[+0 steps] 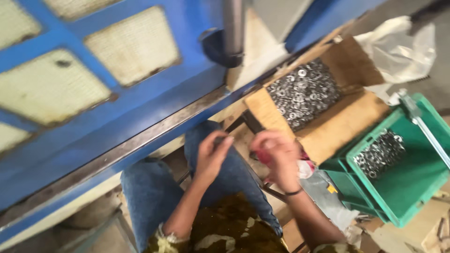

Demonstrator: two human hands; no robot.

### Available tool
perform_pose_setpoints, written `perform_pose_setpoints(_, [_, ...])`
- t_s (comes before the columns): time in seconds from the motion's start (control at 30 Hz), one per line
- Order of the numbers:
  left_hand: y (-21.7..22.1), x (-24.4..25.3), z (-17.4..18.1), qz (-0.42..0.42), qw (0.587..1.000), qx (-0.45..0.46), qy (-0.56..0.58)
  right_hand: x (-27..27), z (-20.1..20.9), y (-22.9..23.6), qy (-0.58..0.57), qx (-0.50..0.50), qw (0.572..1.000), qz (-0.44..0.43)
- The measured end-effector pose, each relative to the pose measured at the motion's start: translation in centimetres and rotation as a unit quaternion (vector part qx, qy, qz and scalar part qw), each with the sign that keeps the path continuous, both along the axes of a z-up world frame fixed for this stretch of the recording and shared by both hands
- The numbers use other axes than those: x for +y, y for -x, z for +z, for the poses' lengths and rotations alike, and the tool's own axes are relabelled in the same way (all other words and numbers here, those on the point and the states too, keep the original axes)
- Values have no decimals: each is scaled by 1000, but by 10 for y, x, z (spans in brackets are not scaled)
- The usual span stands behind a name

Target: The person sits on the floor and repeatedly picks up small metal rings and cylindrical rods, inserts the rings onto the rods, and places the assembled pieces into a cardboard box. The person occasionally wipes the rods with a pink cloth and opens the machine door to place parts inside.

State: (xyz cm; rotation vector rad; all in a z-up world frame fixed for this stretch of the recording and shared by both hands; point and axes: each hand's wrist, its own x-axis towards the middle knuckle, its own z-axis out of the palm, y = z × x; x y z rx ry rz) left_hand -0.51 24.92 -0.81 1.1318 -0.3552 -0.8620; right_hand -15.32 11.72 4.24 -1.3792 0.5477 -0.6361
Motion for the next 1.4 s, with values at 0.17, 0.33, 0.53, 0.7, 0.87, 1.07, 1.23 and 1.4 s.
perform_pose_setpoints(0.17, [10,-88,66,-99,964,-246,14,-97,51,26,178,11,977,-115])
perform_pose_setpoints(0.33, [18,-188,62,-189,948,-209,147,-163,24,34,412,231,877,-85])
perform_pose_setpoints(0.53, [-7,-218,-10,-181,983,-29,-7,-182,-46,33,461,421,779,-57])
perform_pose_setpoints(0.7, [-18,-179,-39,-194,969,-147,-46,-191,-74,43,450,461,765,18])
perform_pose_setpoints(0.87, [-17,-163,-26,-101,906,-411,-1,-201,-95,27,460,543,702,36])
perform_pose_setpoints(1.07, [-15,-161,-12,-105,922,-372,-29,-191,-84,16,449,542,710,2])
perform_pose_setpoints(1.23, [-12,-161,-11,-90,916,-388,-46,-173,-54,17,430,395,807,-83])
perform_pose_setpoints(1.4, [-12,-159,-7,-83,914,-397,-33,-177,-46,21,292,284,907,-107])
